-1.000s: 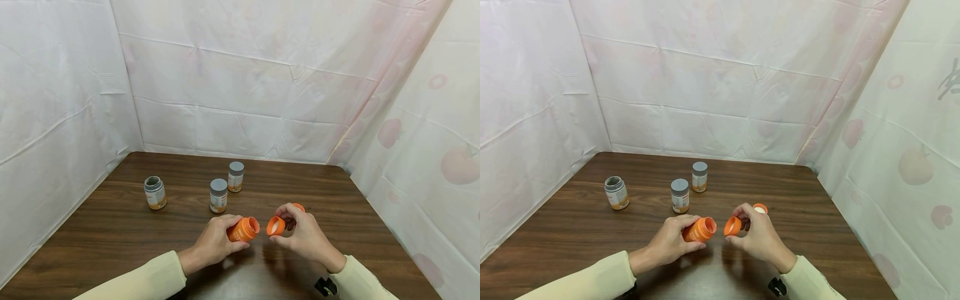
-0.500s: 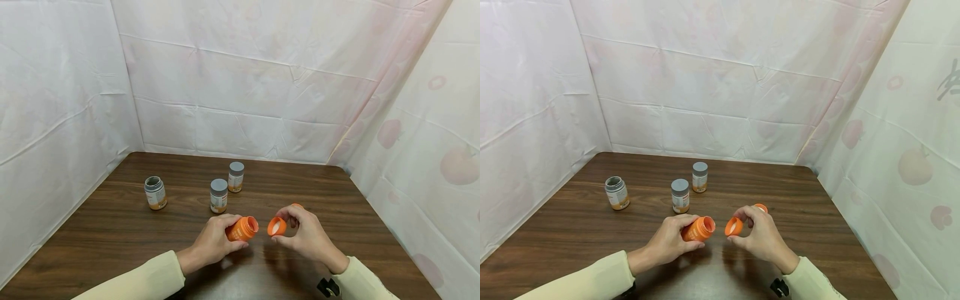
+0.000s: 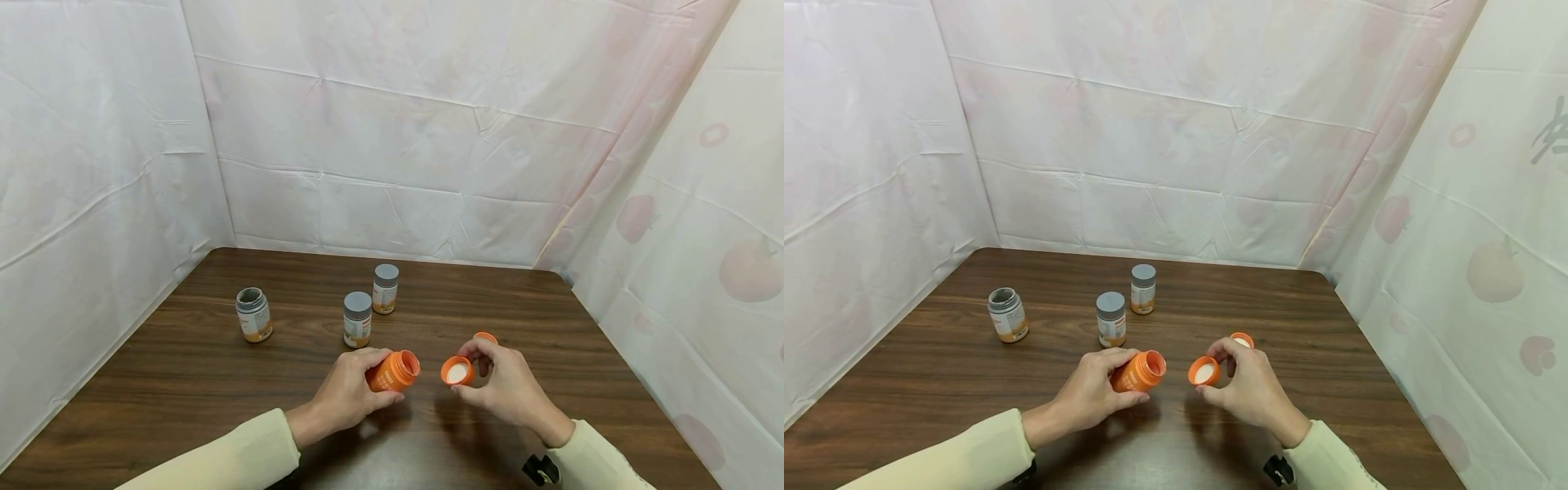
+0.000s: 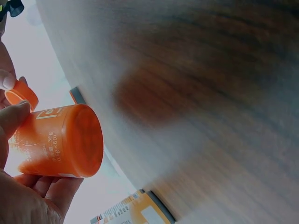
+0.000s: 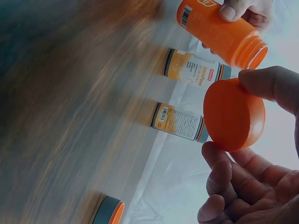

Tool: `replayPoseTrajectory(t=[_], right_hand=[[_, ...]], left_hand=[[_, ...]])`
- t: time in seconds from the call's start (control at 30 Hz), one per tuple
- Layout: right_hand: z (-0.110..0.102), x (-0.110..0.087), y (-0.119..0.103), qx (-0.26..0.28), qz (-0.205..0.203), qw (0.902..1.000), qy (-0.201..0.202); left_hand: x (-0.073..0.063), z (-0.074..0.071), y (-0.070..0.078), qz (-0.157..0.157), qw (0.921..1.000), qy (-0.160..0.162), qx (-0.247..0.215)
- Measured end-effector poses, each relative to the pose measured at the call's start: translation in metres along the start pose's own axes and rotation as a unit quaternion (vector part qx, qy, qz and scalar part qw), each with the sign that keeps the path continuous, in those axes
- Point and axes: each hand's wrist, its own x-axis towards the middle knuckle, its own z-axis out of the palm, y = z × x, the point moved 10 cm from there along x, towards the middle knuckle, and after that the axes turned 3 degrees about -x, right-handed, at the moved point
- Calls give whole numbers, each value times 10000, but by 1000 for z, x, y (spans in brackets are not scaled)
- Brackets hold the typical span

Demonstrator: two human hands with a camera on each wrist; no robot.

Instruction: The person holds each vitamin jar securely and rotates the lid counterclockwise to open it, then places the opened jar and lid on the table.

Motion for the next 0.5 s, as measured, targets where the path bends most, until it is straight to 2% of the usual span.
replayPoseTrajectory(t=[0.2,0.5], right_hand=[[-3,-1,6,-8,53,10000,41],[-6,-2,24,123,577,9982,-45]], left_hand=[[-2,-3,-3,-70,10000,37,-33],[-5,-10,-7,-138,9996,232,23]])
